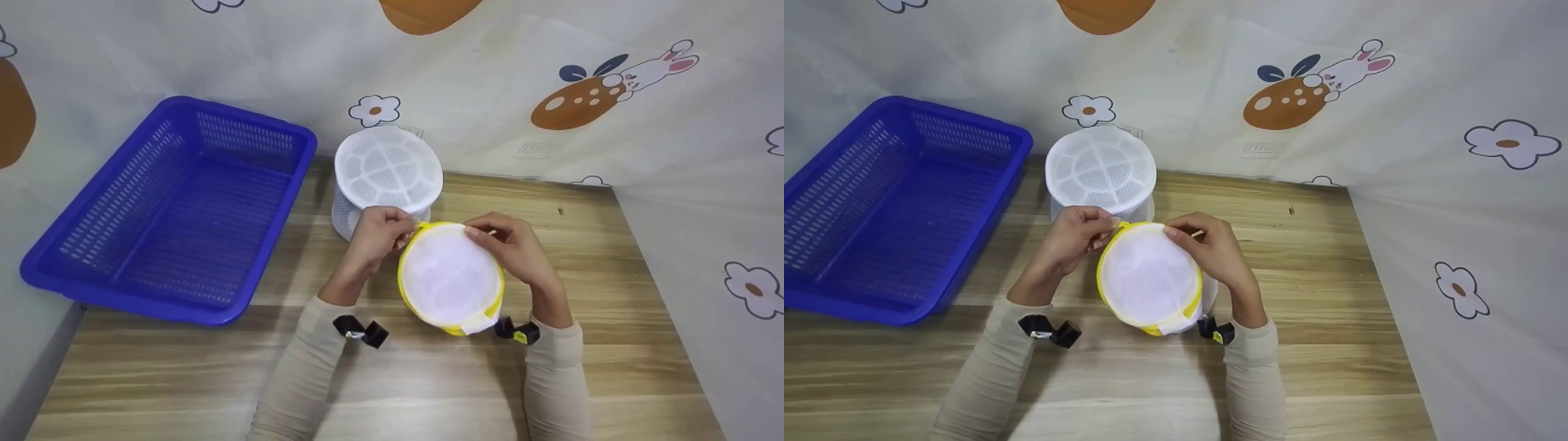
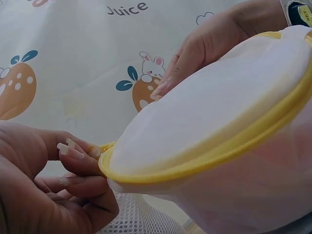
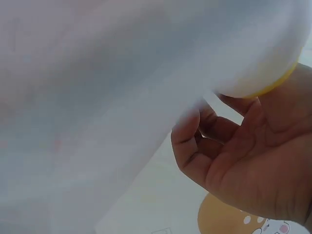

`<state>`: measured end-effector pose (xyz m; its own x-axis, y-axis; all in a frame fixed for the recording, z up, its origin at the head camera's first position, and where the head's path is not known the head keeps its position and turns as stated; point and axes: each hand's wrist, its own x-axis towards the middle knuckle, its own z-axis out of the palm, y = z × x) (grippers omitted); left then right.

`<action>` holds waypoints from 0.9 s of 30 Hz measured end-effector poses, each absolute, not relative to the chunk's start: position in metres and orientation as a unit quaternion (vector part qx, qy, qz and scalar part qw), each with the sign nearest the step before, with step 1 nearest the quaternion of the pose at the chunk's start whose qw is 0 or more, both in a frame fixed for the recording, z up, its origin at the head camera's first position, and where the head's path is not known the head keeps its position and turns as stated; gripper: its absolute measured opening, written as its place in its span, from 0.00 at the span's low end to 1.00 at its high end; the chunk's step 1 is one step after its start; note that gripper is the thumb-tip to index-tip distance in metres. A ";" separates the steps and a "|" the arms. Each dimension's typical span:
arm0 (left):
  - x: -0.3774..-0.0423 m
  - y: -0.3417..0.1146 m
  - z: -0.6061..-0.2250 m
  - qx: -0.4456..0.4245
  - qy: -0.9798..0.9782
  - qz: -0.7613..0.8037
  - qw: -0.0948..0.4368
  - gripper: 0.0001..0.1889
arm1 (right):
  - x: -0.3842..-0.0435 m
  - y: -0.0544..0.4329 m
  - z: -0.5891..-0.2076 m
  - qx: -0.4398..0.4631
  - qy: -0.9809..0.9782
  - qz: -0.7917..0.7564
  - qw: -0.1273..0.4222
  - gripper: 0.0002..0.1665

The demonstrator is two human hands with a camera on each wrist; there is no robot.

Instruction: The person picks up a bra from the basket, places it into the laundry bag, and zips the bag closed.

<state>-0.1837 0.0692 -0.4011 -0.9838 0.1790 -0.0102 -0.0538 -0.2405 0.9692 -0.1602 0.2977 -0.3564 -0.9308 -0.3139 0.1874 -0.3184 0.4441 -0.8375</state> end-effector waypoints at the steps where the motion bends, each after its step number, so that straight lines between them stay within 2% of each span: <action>1: -0.184 0.069 -0.401 0.055 0.613 0.785 0.073 0.11 | -0.160 0.296 -0.357 0.186 -0.851 0.492 0.003 0.08; 17: -0.183 0.069 -0.400 0.062 0.598 0.795 0.079 0.12 | -0.159 0.285 -0.359 0.152 -0.856 0.490 0.062 0.06; 27: -0.183 0.072 -0.400 0.048 0.590 0.801 0.091 0.12 | -0.161 0.287 -0.359 0.158 -0.855 0.487 0.077 0.05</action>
